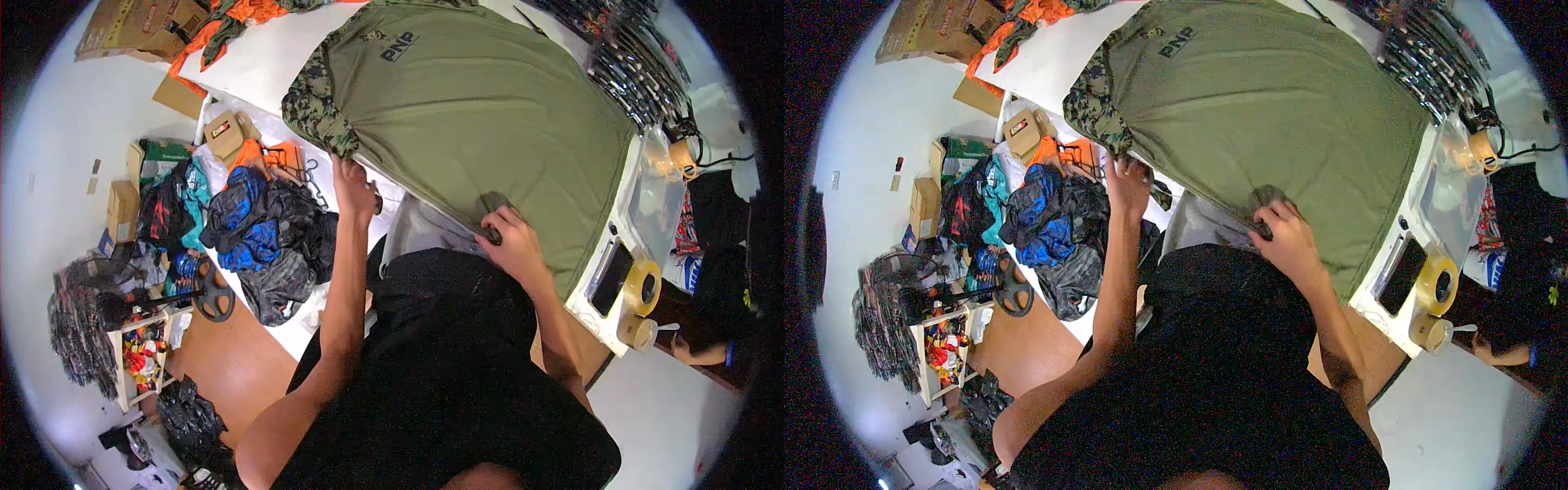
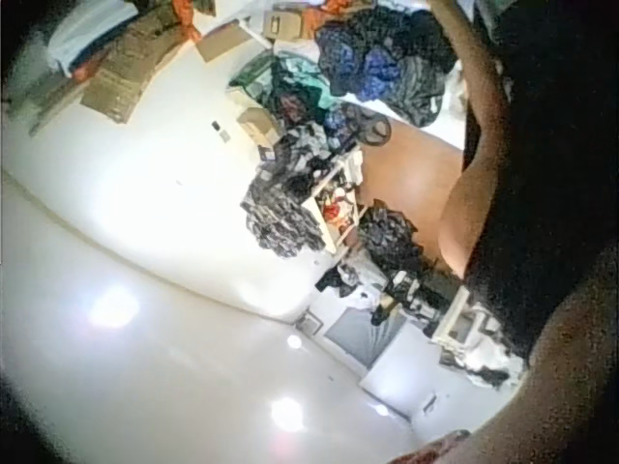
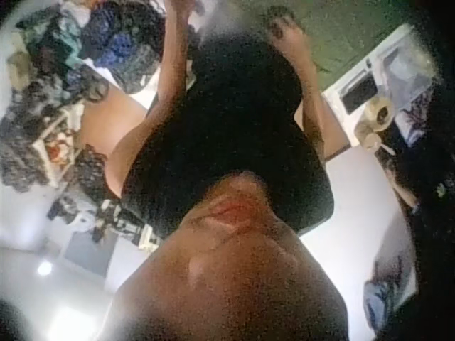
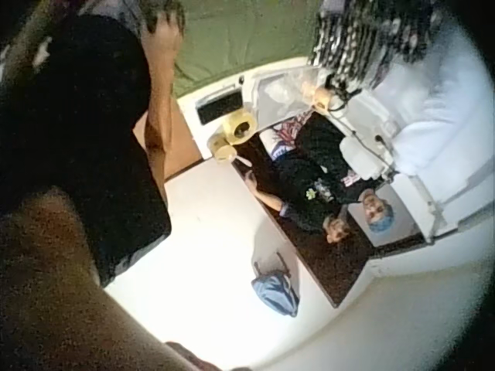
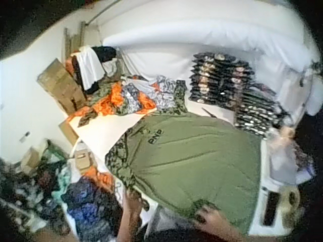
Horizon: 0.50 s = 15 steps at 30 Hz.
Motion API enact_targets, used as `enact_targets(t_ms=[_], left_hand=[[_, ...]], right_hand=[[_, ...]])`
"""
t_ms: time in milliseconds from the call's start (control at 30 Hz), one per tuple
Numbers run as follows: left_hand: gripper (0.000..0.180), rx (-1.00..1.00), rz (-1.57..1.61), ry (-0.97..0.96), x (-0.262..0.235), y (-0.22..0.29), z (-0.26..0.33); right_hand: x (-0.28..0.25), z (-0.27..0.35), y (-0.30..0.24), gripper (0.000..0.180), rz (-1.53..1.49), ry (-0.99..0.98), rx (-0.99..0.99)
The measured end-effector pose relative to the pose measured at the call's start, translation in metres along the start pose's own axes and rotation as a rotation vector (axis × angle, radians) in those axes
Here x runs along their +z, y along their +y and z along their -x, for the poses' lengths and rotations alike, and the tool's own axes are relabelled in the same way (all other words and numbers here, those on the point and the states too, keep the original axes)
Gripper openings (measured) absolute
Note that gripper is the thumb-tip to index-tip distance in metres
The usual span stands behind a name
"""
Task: Folding a t-shirt and placing it into a plastic bag.
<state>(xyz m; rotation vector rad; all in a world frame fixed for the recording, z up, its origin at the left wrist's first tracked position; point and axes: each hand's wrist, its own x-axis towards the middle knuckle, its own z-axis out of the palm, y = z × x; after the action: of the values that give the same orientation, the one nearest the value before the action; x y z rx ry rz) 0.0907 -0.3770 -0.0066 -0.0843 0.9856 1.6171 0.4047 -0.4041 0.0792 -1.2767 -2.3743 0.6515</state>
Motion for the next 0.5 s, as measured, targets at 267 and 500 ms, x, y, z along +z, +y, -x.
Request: enact_targets(t_ms=[267,500], left_hand=[[0.038,0.751,0.031,0.058,0.02,0.043,-0.019],[0.046,0.878,0.224,-0.069,0.036,0.096,-0.019]], right_hand=[[-0.001,0.011,0.005,0.021,-0.125,0.054,0.047],[-0.01,0.031,0.006,0.021,-0.073,0.038,0.063]])
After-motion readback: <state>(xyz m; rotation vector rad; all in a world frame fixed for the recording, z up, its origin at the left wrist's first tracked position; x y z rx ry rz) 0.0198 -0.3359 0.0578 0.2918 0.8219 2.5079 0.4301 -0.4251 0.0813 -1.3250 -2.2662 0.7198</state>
